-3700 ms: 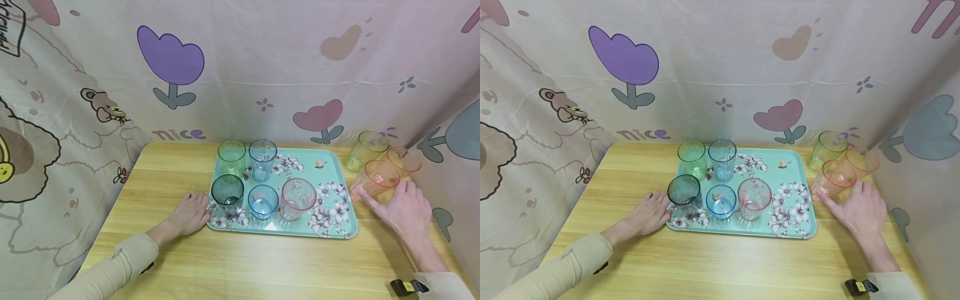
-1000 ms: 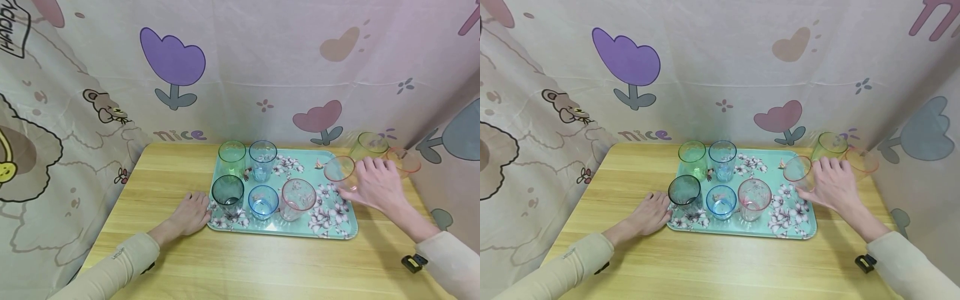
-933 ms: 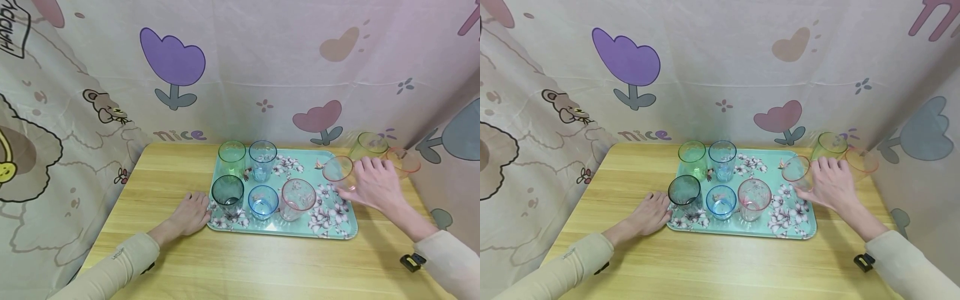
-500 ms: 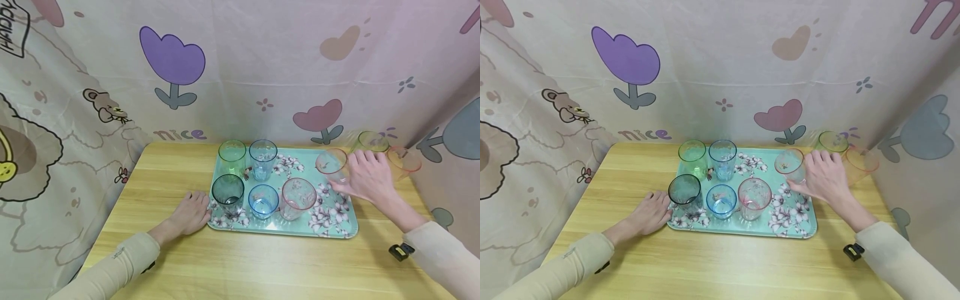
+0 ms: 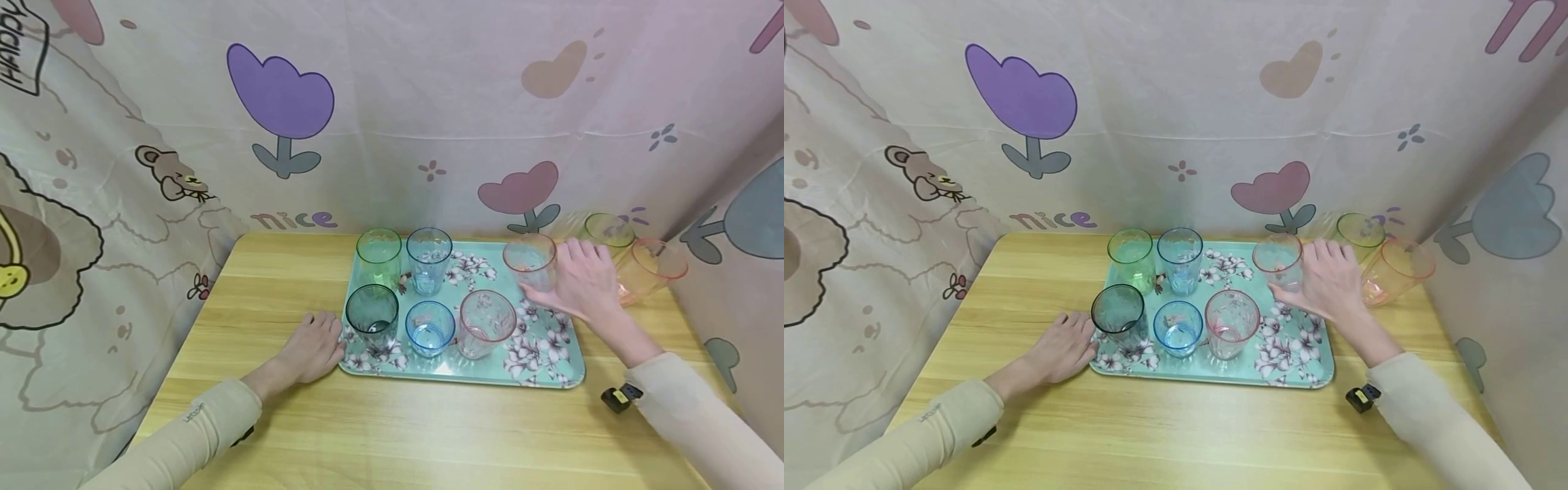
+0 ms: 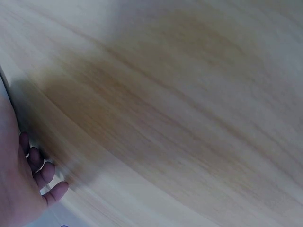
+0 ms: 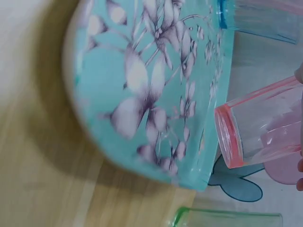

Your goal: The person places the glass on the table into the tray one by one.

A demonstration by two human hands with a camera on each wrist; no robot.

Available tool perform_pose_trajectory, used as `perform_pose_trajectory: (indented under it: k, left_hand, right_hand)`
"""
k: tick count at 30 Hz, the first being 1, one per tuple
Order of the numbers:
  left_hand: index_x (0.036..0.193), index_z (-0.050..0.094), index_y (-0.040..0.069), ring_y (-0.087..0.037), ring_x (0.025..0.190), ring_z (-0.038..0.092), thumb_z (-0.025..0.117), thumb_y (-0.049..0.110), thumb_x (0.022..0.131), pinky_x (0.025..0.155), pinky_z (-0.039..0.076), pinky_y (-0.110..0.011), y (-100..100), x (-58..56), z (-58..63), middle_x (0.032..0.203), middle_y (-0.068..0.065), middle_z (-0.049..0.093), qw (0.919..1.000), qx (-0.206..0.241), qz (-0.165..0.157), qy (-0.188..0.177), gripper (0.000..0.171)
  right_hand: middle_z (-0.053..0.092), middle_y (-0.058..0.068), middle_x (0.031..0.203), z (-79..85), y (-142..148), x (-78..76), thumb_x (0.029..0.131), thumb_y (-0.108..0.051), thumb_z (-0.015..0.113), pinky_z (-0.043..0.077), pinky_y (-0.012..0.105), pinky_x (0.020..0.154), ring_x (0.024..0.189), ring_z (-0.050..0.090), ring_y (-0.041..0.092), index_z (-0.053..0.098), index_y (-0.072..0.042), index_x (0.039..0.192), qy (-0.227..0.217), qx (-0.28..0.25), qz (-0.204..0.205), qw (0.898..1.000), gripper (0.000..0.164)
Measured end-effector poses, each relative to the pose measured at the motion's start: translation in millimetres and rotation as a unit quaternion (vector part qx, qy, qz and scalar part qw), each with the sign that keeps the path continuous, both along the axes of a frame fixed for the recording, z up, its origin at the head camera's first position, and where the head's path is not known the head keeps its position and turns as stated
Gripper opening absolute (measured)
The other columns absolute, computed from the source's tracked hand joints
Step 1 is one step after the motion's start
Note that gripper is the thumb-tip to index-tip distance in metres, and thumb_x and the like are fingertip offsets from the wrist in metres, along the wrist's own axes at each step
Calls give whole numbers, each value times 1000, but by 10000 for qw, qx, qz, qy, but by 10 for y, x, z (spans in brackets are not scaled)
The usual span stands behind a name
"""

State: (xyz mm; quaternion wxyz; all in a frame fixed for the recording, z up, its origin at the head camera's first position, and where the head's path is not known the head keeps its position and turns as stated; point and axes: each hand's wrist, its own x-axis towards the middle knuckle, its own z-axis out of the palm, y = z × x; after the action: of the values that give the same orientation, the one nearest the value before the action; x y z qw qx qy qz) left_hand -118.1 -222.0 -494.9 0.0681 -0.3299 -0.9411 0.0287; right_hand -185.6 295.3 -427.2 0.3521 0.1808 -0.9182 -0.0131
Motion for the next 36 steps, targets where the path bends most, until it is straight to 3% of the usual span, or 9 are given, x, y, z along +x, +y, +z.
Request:
perform_pose_trajectory:
  k: [8,15,18,25,31,36]
  left_hand:
    - [87,40,11,-23,81,40,53,31,101,76,35,-38,17,7,22,85,-4,40,9998,-55,91,-142,27]
    - [89,42,11,-22,81,40,52,31,102,76,35,-37,25,16,47,86,-4,41,9994,-162,167,-243,27]
    - [88,41,11,-21,81,39,52,31,102,76,35,-37,22,16,45,86,-3,40,9997,-137,139,-174,27]
    - [87,39,11,-21,80,38,54,30,100,75,34,-36,13,19,37,84,-3,38,10000,11,30,-16,27]
    - [89,41,11,-22,82,40,52,32,102,77,35,-38,18,8,26,86,-4,41,9996,-161,160,-183,28]
    - [89,41,11,-22,82,41,52,32,103,77,35,-38,22,14,29,87,-3,41,9992,-215,219,-249,27]
  right_hand:
    - [60,22,80,-79,-152,-79,78,-99,19,38,50,71,74,56,41,55,4,84,-448,-379,-119,9982,109]
    - [60,19,84,-140,-269,-179,76,-102,25,38,50,75,77,56,39,57,2,94,-767,-844,-52,9935,110]
    - [59,18,86,-151,-317,-212,75,-101,29,38,50,76,79,57,40,56,1,96,-871,-893,-8,9922,107]
    - [58,16,88,-176,-433,-287,73,-89,53,38,48,76,80,55,38,58,1,103,-1071,-864,112,9904,95]
    - [58,14,87,-210,-524,-357,74,-89,50,39,46,74,76,53,37,58,-1,101,-1019,-720,243,9919,92]
    - [57,12,85,-232,-586,-408,73,-87,58,39,45,75,78,52,33,58,-2,99,-996,-681,318,9922,88]
